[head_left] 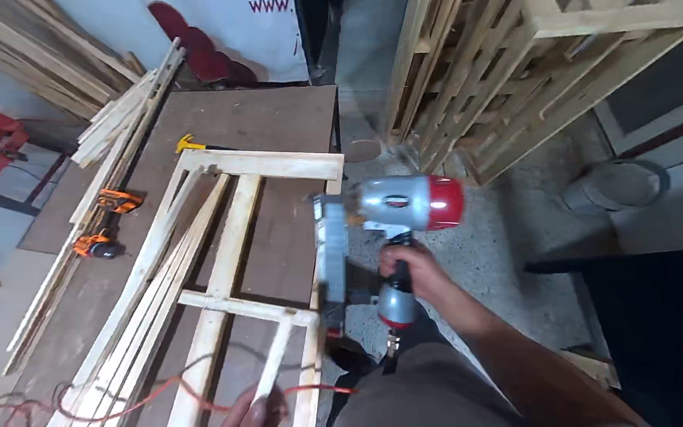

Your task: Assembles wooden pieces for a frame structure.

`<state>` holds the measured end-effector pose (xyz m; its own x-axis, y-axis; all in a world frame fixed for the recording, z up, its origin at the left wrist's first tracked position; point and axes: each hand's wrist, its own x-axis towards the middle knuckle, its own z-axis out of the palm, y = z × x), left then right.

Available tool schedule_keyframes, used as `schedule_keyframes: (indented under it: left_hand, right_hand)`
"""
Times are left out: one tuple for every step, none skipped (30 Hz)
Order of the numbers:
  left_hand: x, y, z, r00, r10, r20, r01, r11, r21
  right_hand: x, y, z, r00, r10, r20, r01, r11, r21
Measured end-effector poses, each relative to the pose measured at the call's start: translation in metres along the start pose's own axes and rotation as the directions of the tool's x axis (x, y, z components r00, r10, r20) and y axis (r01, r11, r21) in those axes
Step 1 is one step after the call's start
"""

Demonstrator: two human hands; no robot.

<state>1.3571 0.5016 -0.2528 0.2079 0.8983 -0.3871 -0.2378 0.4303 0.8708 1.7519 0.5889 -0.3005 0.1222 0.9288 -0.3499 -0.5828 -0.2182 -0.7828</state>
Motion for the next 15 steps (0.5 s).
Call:
schedule_keyframes:
  left_hand:
    - [0.034,-0.008,0.033,0.999,-0.041,0.002,0.041,0.998,-0.039]
    - [0.068,-0.017,0.068,0.997,-0.081,-0.017,0.079,0.993,-0.092]
    - [0.103,-0.029,0.103,0.992,-0.122,-0.037,0.114,0.981,-0.157]
    - [0.14,-0.043,0.136,0.986,-0.16,-0.052,0.145,0.965,-0.219]
    - [0.177,-0.059,0.167,0.979,-0.193,-0.07,0.168,0.949,-0.268]
    - [0.214,-0.077,0.194,0.97,-0.222,-0.096,0.182,0.931,-0.317]
    - [0.249,-0.096,0.217,0.961,-0.242,-0.134,0.18,0.915,-0.36]
    - [0.282,-0.114,0.237,0.95,-0.253,-0.181,0.162,0.899,-0.407]
    - [0.312,-0.13,0.254,0.939,-0.259,-0.225,0.138,0.885,-0.445]
    - [0.337,-0.143,0.265,0.929,-0.263,-0.261,0.115,0.874,-0.471]
    - [0.359,-0.154,0.273,0.921,-0.259,-0.291,0.089,0.868,-0.489]
    - [0.379,-0.162,0.28,0.916,-0.248,-0.316,0.062,0.864,-0.5]
    - [0.396,-0.167,0.285,0.908,-0.235,-0.347,0.032,0.864,-0.503]
    - [0.406,-0.17,0.289,0.894,-0.227,-0.387,0.005,0.868,-0.496]
    - [0.413,-0.172,0.293,0.881,-0.219,-0.419,-0.016,0.871,-0.49]
  right_hand:
    - [0.002,-0.013,-0.033,0.995,-0.052,-0.082,0.053,0.999,0.007]
    - [0.004,-0.025,-0.067,0.982,-0.099,-0.158,0.099,0.995,-0.007]
    - [0.006,-0.035,-0.099,0.964,-0.137,-0.229,0.131,0.99,-0.044]
    - [0.01,-0.043,-0.13,0.943,-0.164,-0.29,0.143,0.985,-0.091]
    - [0.017,-0.049,-0.16,0.925,-0.181,-0.333,0.144,0.981,-0.133]
    - [0.026,-0.054,-0.186,0.912,-0.183,-0.368,0.127,0.977,-0.171]
    - [0.035,-0.058,-0.21,0.903,-0.167,-0.396,0.093,0.975,-0.2]
    - [0.047,-0.062,-0.231,0.896,-0.134,-0.423,0.045,0.976,-0.213]
    - [0.06,-0.065,-0.25,0.888,-0.087,-0.451,-0.013,0.977,-0.213]
    - [0.072,-0.064,-0.265,0.878,-0.033,-0.478,-0.069,0.979,-0.194]
    - [0.083,-0.059,-0.278,0.872,0.013,-0.49,-0.111,0.979,-0.171]
    - [0.096,-0.053,-0.288,0.884,0.04,-0.465,-0.128,0.979,-0.159]
    - [0.108,-0.046,-0.297,0.903,0.06,-0.425,-0.137,0.978,-0.155]
    - [0.118,-0.037,-0.304,0.92,0.079,-0.384,-0.143,0.98,-0.141]
    - [0.126,-0.027,-0.307,0.933,0.1,-0.347,-0.151,0.981,-0.123]
